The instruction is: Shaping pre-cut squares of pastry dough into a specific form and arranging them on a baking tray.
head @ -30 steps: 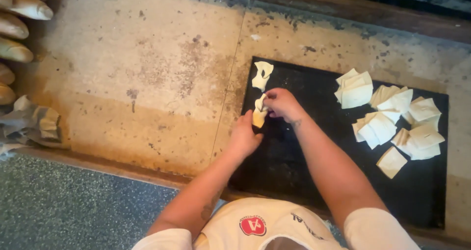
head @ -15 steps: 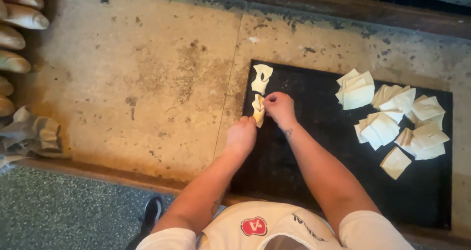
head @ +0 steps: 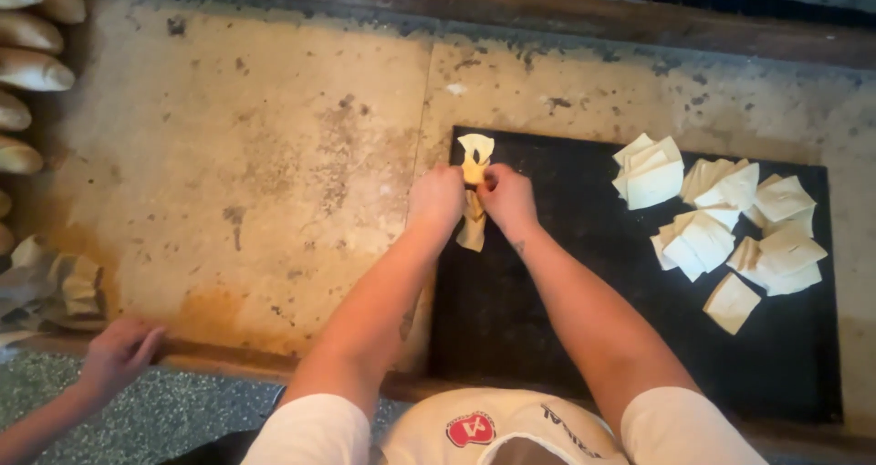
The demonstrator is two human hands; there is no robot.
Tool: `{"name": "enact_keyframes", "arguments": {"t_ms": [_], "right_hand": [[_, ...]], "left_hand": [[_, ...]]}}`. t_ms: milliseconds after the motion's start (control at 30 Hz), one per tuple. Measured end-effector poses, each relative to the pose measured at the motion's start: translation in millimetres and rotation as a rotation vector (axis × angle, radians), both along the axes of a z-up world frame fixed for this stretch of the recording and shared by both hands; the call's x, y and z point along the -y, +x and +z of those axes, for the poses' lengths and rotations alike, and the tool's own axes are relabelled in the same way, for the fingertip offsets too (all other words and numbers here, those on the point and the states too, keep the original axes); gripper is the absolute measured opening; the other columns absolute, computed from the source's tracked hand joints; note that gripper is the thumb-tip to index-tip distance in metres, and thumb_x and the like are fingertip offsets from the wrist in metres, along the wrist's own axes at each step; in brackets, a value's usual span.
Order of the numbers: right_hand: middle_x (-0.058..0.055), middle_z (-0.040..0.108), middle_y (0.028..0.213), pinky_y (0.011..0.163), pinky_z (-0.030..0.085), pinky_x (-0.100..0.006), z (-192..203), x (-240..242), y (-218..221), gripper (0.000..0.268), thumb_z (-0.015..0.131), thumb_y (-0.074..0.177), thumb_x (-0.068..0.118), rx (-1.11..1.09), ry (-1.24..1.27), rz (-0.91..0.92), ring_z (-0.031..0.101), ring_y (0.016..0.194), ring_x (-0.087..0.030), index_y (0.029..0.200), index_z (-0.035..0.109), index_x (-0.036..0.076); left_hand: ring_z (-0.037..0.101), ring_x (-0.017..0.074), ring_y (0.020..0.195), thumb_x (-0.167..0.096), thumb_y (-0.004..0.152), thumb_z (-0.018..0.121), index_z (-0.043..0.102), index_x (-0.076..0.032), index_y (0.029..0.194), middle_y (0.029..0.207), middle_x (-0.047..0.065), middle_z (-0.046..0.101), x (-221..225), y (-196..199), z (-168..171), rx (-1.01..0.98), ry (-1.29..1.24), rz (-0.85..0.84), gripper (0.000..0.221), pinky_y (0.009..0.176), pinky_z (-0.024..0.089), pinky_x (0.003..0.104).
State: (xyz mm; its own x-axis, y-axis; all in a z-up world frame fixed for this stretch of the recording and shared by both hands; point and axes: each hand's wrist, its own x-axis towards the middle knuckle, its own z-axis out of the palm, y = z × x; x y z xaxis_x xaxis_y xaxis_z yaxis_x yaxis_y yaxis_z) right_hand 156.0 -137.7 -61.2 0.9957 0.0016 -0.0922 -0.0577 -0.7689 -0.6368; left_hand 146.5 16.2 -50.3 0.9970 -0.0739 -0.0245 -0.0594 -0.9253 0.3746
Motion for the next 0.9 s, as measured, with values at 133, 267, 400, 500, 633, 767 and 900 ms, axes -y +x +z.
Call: {"name": "enact_keyframes", "arguments": {"t_ms": [133, 267, 400, 500, 633, 767, 900], "right_hand": [[-0.007, 0.079, 0.087, 0.079, 0.061, -0.043, 3, 7, 2, 0.025, 0.080, 0.081, 0.027, -0.012, 0.018, 0.040, 0.076, 0.093, -0.030, 0.103, 0.079, 0.016], [-0.006, 0.078, 0.090, 0.083, 0.060, -0.042, 9, 43, 11, 0.030, 0.081, 0.082, 0.032, -0.009, 0.040, -0.022, 0.075, 0.097, -0.028, 0.108, 0.078, 0.016], [-0.016, 0.072, 0.096, 0.088, 0.055, -0.046, 14, 139, 16, 0.019, 0.071, 0.088, 0.009, 0.338, -0.130, -0.134, 0.069, 0.101, -0.038, 0.105, 0.077, 0.008], [-0.020, 0.069, 0.102, 0.096, 0.051, -0.047, -20, 251, 19, 0.027, 0.064, 0.087, -0.007, 0.538, -0.275, -0.222, 0.066, 0.106, -0.042, 0.109, 0.075, 0.002], [-0.032, 0.064, 0.133, 0.108, 0.044, -0.057, 21, 276, 0, 0.062, 0.066, 0.090, 0.012, 0.023, -0.216, -0.407, 0.058, 0.126, -0.049, 0.149, 0.052, -0.004], [-0.019, 0.075, 0.109, 0.090, 0.057, -0.053, 21, 278, -15, 0.053, 0.087, 0.082, 0.035, 0.025, -0.361, -0.370, 0.070, 0.109, -0.042, 0.123, 0.074, 0.003], [-0.021, 0.063, 0.076, 0.073, 0.051, -0.054, 88, 221, -55, 0.032, 0.080, 0.088, 0.033, 0.002, -0.293, -0.181, 0.068, 0.085, -0.048, 0.085, 0.067, 0.004]], "left_hand": [[0.076, 0.0376, 0.091, -0.012, 0.091, 0.059, 0.073, -0.004, 0.098, 0.087, 0.014, 0.070, 1, -4, 22, -0.152, -0.052, 0.031, 0.018, 0.077, 0.062, 0.052], [0.075, 0.0351, 0.089, -0.019, 0.092, 0.063, 0.074, -0.010, 0.101, 0.084, 0.011, 0.069, 5, -2, 39, -0.143, -0.062, 0.051, 0.017, 0.075, 0.062, 0.051], [0.073, 0.0376, 0.100, -0.022, 0.097, 0.059, 0.075, -0.011, 0.114, 0.098, 0.015, 0.072, 8, -36, 93, -0.267, -0.206, 0.060, 0.026, 0.084, 0.060, 0.053], [0.072, 0.0382, 0.100, -0.022, 0.096, 0.059, 0.075, -0.010, 0.116, 0.099, 0.016, 0.072, 8, -64, 115, -0.302, -0.291, 0.044, 0.028, 0.086, 0.059, 0.051], [0.072, 0.0388, 0.098, -0.023, 0.094, 0.065, 0.077, -0.012, 0.113, 0.097, 0.017, 0.071, 17, -101, 92, -0.298, -0.428, -0.009, 0.025, 0.086, 0.059, 0.049], [0.073, 0.0292, 0.096, -0.027, 0.095, 0.066, 0.077, -0.019, 0.115, 0.098, 0.008, 0.071, 22, -125, 85, -0.341, -0.435, -0.047, 0.024, 0.087, 0.059, 0.042], [0.072, 0.0327, 0.098, -0.026, 0.094, 0.068, 0.075, -0.016, 0.117, 0.100, 0.011, 0.072, 29, -130, 96, -0.342, -0.557, -0.111, 0.026, 0.086, 0.060, 0.043]]}}
